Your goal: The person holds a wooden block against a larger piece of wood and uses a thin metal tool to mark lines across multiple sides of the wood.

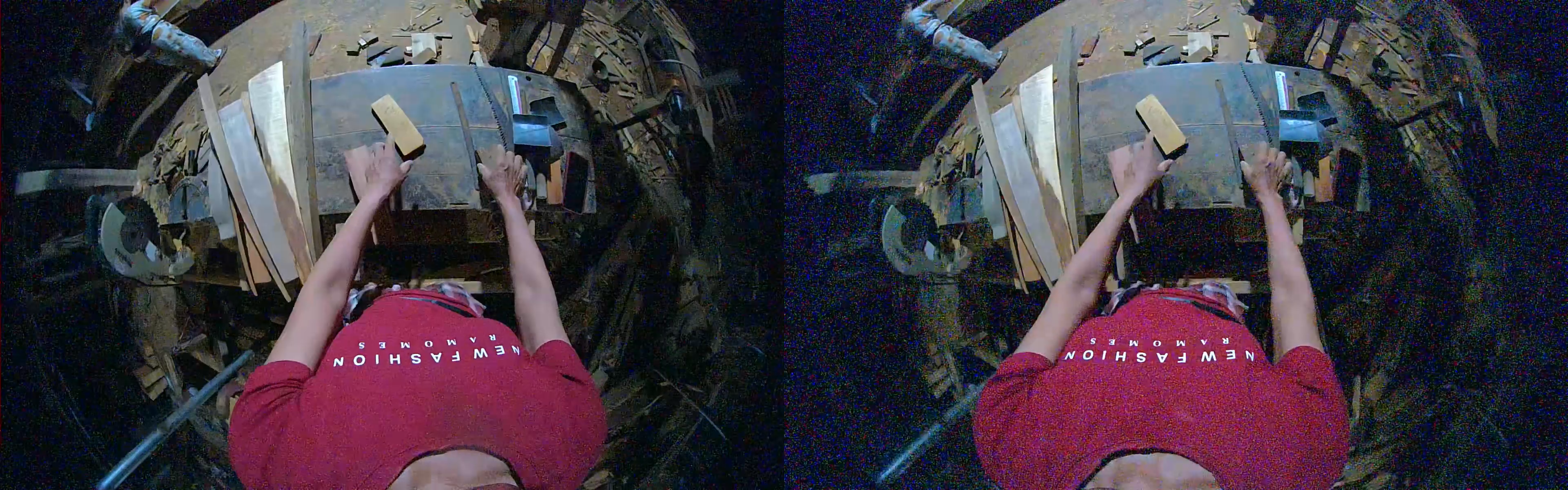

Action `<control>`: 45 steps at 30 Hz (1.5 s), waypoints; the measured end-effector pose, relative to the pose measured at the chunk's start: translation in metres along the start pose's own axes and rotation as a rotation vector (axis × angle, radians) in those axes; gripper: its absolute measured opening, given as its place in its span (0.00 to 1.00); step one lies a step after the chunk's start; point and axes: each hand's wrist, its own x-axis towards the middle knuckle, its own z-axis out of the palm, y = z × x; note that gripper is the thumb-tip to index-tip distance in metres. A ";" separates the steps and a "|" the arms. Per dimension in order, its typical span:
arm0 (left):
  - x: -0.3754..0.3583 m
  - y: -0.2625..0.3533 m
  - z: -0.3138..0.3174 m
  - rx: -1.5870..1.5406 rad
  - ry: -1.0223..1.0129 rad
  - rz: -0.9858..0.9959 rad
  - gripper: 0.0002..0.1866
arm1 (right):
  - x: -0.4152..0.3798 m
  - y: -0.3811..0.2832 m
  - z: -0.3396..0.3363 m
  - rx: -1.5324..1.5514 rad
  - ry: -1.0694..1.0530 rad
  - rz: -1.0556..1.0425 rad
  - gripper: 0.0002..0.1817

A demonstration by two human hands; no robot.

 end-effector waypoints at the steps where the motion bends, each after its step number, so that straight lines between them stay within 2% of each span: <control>1: 0.010 0.006 0.007 0.029 -0.014 -0.090 0.43 | 0.003 0.000 0.003 0.012 0.040 -0.002 0.35; 3: 0.023 0.014 0.009 0.025 -0.069 -0.159 0.45 | 0.016 -0.004 0.003 0.021 0.083 0.000 0.36; 4: 0.028 0.019 0.008 0.023 -0.123 -0.235 0.47 | 0.024 -0.007 0.001 0.044 0.034 0.036 0.36; 6: 0.037 0.021 0.011 -0.005 -0.099 -0.271 0.49 | 0.036 -0.013 -0.004 0.067 -0.014 0.073 0.36; 8: 0.046 0.017 0.018 -0.030 -0.074 -0.311 0.51 | 0.045 -0.019 -0.010 0.023 0.080 -0.013 0.34; 9: 0.052 0.015 0.022 -0.011 -0.042 -0.365 0.53 | 0.046 -0.019 0.003 -0.051 0.252 -0.106 0.30; 10: 0.054 0.017 0.021 0.008 -0.013 -0.420 0.55 | 0.043 -0.022 0.014 -0.051 0.251 -0.107 0.30; 12: 0.058 0.028 0.010 -0.007 -0.004 -0.447 0.57 | 0.032 -0.028 0.040 0.013 -0.202 -0.008 0.27; 13: 0.060 0.033 0.008 -0.021 0.003 -0.475 0.58 | 0.025 -0.027 0.048 -0.079 0.383 -0.283 0.19; 14: 0.064 0.036 0.009 -0.023 0.003 -0.477 0.58 | 0.024 -0.024 0.057 -0.080 0.381 -0.286 0.19; 16: 0.070 0.038 0.016 0.036 0.072 -0.464 0.61 | 0.030 -0.047 0.018 -0.019 -0.345 -0.094 0.12; 17: 0.071 0.038 0.019 0.036 0.070 -0.468 0.61 | 0.018 -0.040 0.042 -0.044 0.032 -0.254 0.08; 18: 0.073 0.040 0.019 0.044 0.061 -0.480 0.61 | 0.016 -0.041 0.038 -0.045 0.032 -0.259 0.08; 20: 0.078 0.042 0.021 0.052 0.056 -0.500 0.62 | 0.005 -0.044 0.022 -0.032 -0.092 -0.136 0.04; 21: 0.080 0.043 0.023 0.047 0.031 -0.538 0.62 | -0.001 -0.043 0.020 -0.039 -0.262 -0.108 0.02; 24: 0.079 0.043 0.024 0.036 0.016 -0.574 0.63 | -0.015 -0.040 0.015 0.056 -0.186 -0.035 0.04; 27: 0.076 0.042 0.021 -0.019 -0.001 -0.551 0.63 | -0.012 -0.042 0.010 0.077 -0.236 0.046 0.06; 30: 0.081 0.024 0.029 -0.106 0.025 -0.566 0.59 | -0.009 -0.051 0.003 0.149 -0.236 0.138 0.08; 32: 0.087 0.002 0.041 -0.438 -0.032 -0.477 0.52 | -0.011 -0.055 0.006 0.208 -0.211 0.191 0.09; 33: 0.083 0.002 0.037 -0.436 -0.025 -0.475 0.52 | -0.012 -0.056 0.011 0.167 -0.122 0.179 0.08; 35: 0.070 0.003 0.031 -0.559 -0.007 -0.360 0.44 | -0.017 -0.052 0.020 0.124 -0.031 0.171 0.08; 37: 0.067 -0.002 0.040 -0.637 -0.022 -0.380 0.42 | -0.019 -0.048 0.016 0.318 -0.289 0.252 0.11; 38: 0.065 -0.006 0.047 -0.715 -0.038 -0.407 0.40 | -0.021 -0.047 0.015 0.318 -0.284 0.257 0.11; 40: 0.075 -0.031 0.090 -0.796 -0.007 -0.424 0.40 | -0.025 -0.047 0.015 0.286 -0.454 0.222 0.10; 41: 0.082 -0.036 0.103 -0.878 0.030 -0.446 0.40 | -0.033 -0.050 0.010 0.322 -0.323 0.220 0.09; 42: 0.079 -0.021 0.088 -0.880 0.029 -0.440 0.40 | -0.039 -0.048 0.006 0.321 -0.317 0.222 0.09; 44: 0.066 0.029 0.031 -0.693 0.016 -0.356 0.40 | -0.048 -0.044 -0.004 0.553 -0.319 0.303 0.06; 45: 0.069 0.038 0.026 -0.694 0.014 -0.353 0.40 | -0.057 -0.033 -0.001 0.701 -0.420 0.348 0.08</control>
